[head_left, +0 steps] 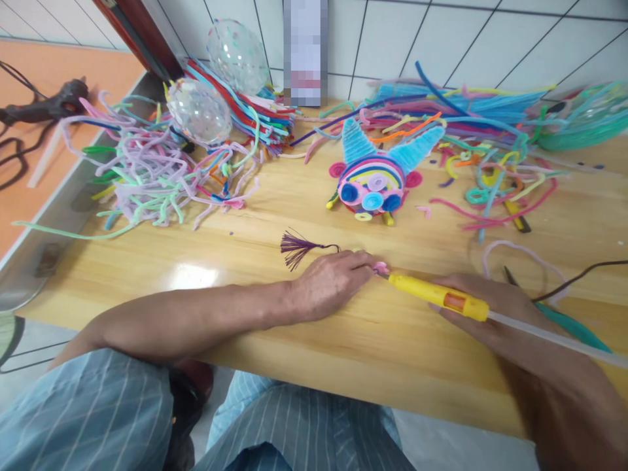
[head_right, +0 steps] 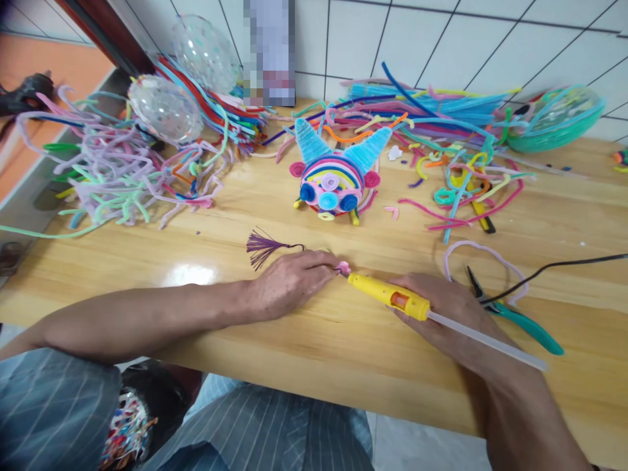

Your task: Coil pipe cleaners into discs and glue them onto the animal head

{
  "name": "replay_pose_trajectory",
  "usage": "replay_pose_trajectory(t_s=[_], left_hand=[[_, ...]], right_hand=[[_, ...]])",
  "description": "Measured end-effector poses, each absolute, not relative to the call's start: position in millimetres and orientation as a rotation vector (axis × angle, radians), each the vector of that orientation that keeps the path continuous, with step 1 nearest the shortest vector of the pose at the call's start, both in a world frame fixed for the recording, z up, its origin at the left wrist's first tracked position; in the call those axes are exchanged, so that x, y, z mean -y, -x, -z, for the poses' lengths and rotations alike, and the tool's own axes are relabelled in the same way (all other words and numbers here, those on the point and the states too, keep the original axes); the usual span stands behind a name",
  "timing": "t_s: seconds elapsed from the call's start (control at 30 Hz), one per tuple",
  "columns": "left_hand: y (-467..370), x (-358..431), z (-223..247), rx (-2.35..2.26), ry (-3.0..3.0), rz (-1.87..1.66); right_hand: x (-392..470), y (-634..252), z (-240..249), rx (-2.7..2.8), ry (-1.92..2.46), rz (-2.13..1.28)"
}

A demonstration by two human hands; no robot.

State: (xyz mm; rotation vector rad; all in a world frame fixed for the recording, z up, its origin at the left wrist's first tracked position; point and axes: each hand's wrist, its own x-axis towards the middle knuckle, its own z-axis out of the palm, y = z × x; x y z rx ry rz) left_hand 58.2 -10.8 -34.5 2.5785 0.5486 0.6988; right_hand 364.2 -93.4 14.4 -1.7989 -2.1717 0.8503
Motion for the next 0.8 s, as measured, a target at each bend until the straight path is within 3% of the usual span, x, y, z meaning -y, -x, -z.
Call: replay_pose_trajectory(t_s=[0.8], left_hand=[[-60,8,34,-0.513,-2.668,-0.669]], right_hand=[[90,-354,-26,2.133,1.779,-0.892]])
